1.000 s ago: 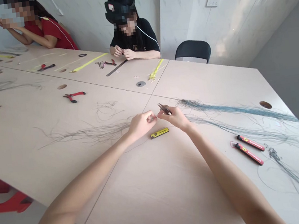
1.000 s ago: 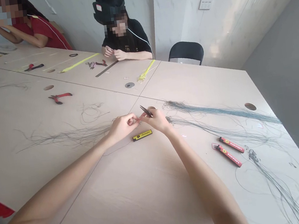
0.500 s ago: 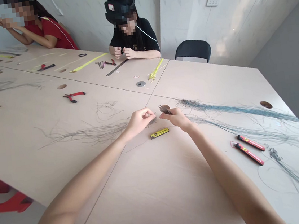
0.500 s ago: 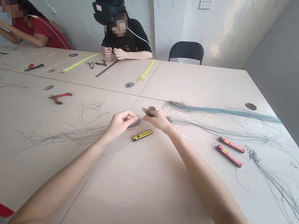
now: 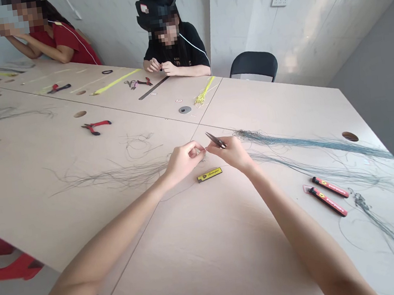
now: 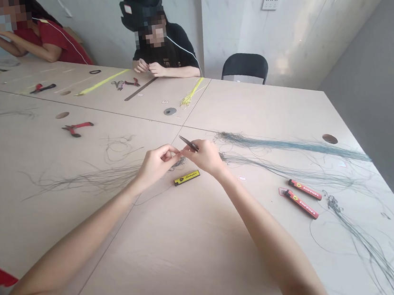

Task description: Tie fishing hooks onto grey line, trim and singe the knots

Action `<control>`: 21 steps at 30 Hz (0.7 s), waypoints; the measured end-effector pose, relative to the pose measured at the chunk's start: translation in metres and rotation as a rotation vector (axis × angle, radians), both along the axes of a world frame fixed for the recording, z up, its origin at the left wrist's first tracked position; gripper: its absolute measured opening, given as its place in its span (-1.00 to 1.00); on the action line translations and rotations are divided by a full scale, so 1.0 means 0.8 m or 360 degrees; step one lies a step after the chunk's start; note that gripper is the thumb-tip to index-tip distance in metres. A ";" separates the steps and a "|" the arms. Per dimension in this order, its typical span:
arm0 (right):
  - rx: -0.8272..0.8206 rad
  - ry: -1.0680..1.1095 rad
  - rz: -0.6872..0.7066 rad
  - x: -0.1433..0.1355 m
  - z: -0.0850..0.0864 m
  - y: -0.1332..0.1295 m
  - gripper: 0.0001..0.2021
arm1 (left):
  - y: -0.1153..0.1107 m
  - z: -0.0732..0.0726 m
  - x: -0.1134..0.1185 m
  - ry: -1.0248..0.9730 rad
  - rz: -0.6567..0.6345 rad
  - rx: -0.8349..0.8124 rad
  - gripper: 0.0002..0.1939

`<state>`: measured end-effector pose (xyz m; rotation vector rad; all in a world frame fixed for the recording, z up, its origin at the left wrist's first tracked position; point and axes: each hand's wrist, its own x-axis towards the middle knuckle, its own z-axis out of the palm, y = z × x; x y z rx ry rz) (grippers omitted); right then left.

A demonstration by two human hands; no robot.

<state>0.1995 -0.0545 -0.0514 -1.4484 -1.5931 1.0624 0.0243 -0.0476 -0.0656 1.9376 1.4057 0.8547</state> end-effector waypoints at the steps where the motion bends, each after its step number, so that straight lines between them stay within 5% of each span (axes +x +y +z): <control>1: 0.0011 -0.0039 -0.0004 -0.001 0.002 -0.001 -0.82 | -0.002 0.001 0.001 0.0060 0.0015 0.0024 -0.89; 10: 0.0126 0.0116 -0.0153 0.024 0.029 -0.002 -0.86 | 0.009 0.016 -0.011 0.0888 0.0196 0.0259 -0.96; 21: 0.0292 0.0308 -0.0782 0.117 0.081 -0.008 -0.73 | 0.025 0.077 -0.074 0.0976 0.0729 0.0287 -0.85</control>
